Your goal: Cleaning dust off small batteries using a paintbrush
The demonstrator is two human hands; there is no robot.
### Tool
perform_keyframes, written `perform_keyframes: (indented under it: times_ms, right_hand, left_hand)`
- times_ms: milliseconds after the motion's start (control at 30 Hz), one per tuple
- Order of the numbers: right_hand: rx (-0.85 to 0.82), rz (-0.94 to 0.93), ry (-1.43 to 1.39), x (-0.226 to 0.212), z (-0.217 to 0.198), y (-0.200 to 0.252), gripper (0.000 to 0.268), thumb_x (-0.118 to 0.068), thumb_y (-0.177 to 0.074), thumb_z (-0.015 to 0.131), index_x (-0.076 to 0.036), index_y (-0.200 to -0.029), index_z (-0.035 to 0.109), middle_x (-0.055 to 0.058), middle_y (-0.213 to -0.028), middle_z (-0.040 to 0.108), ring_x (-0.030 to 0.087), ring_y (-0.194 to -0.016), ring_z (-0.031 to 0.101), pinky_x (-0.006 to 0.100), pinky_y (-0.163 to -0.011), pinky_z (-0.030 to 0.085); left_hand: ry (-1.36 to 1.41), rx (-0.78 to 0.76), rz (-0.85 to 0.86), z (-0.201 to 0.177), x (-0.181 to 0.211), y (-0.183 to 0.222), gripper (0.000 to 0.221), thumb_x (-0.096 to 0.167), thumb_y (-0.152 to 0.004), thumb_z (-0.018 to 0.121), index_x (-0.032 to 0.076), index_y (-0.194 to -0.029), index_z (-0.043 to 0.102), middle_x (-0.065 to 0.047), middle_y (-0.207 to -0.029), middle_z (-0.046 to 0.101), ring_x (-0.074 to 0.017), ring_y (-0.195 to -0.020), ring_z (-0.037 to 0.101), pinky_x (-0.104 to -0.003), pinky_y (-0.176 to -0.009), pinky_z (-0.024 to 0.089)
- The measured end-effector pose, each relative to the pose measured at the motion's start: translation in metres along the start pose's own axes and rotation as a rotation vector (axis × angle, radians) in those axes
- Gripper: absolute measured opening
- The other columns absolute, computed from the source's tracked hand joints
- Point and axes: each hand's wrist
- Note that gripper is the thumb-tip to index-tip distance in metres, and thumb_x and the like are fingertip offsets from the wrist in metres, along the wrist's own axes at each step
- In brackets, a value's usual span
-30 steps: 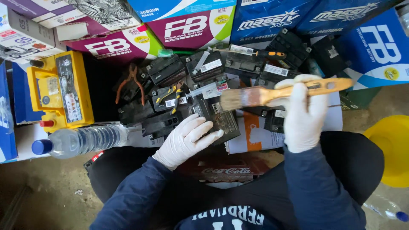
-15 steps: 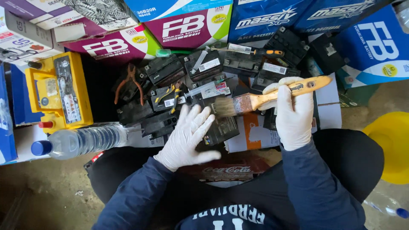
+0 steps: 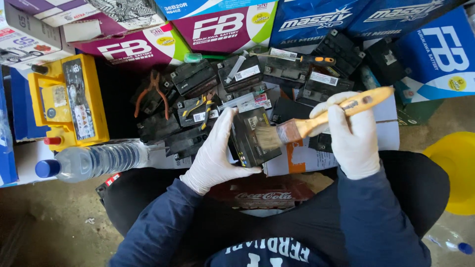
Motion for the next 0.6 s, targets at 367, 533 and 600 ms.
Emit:
perform_keyframes:
  times_ms: [367, 533, 600]
  right_hand:
    - [-0.039, -0.285, 0.143, 0.007, 0.008, 0.006, 0.008, -0.001, -0.104, 0.05, 0.003, -0.109, 0.055, 0.021, -0.096, 0.072, 0.035, -0.09, 0.074, 0.038, -0.075, 0.063]
    - [-0.099, -0.213, 0.083, -0.005, -0.002, 0.02, 0.007, 0.002, -0.097, 0.059, 0.005, -0.102, 0.056, 0.019, -0.089, 0.074, 0.032, -0.086, 0.077, 0.037, -0.07, 0.063]
    - [-0.06, -0.422, 0.222, 0.006, -0.004, 0.014, 0.012, 0.0, -0.1, 0.055, 0.005, -0.11, 0.059, 0.021, -0.098, 0.073, 0.033, -0.087, 0.071, 0.039, -0.084, 0.06]
  left_hand:
    - [-0.005, -0.019, 0.029, -0.003, 0.001, -0.008, 0.14, 0.055, -0.053, 0.1, -0.003, -0.159, 0.029, -0.022, -0.153, 0.049, -0.0421, -0.143, 0.048, -0.052, -0.123, 0.036]
    - [0.025, -0.029, 0.01, -0.003, 0.001, -0.01, 0.141, 0.058, -0.053, 0.098, -0.002, -0.16, 0.029, -0.02, -0.153, 0.05, -0.04, -0.143, 0.048, -0.05, -0.122, 0.037]
    - [0.003, -0.029, 0.034, -0.003, 0.0, -0.01, 0.139, 0.058, -0.054, 0.099, -0.003, -0.158, 0.031, -0.021, -0.152, 0.05, -0.0408, -0.142, 0.05, -0.051, -0.122, 0.038]
Point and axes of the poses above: each hand's wrist, its own y-axis away from the middle knuckle, its own z-axis out of the palm, x = y × z
